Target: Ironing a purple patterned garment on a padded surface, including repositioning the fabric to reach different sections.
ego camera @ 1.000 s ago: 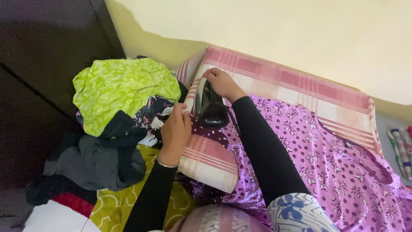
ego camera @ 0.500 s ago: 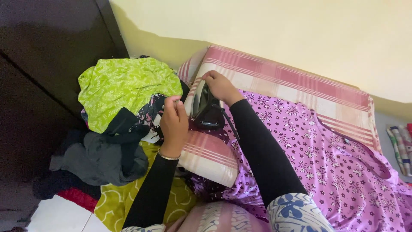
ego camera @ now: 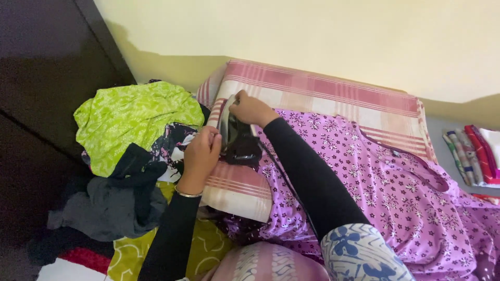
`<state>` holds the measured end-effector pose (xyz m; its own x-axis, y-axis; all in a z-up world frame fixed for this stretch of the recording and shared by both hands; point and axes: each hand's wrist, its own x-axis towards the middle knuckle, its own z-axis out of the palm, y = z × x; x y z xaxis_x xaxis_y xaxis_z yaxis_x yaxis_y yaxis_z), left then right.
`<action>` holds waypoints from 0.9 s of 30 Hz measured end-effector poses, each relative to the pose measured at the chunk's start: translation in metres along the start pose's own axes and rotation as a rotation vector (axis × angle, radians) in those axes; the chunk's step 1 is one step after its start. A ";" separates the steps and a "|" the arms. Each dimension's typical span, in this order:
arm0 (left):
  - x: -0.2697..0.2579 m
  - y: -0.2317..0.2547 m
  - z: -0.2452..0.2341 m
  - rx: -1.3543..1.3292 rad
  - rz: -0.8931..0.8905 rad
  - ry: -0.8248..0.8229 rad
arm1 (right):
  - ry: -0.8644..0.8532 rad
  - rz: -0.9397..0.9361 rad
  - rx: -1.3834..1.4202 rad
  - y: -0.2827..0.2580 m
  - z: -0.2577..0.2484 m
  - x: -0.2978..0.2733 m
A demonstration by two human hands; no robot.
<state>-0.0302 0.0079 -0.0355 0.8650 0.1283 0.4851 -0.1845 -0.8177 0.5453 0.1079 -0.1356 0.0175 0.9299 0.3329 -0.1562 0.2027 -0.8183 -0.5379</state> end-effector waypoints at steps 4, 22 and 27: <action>0.004 -0.006 0.005 0.166 0.096 -0.106 | -0.004 0.052 -0.073 0.021 -0.028 -0.004; 0.004 -0.014 0.011 0.234 0.152 -0.066 | -0.211 0.066 -0.526 0.041 -0.120 -0.124; 0.004 -0.009 0.008 0.220 0.074 -0.083 | -0.273 0.099 -0.429 0.018 -0.129 -0.171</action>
<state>-0.0217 0.0114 -0.0440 0.8901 0.0246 0.4551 -0.1502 -0.9269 0.3438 -0.0083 -0.2675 0.1417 0.8488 0.3074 -0.4301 0.2783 -0.9515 -0.1307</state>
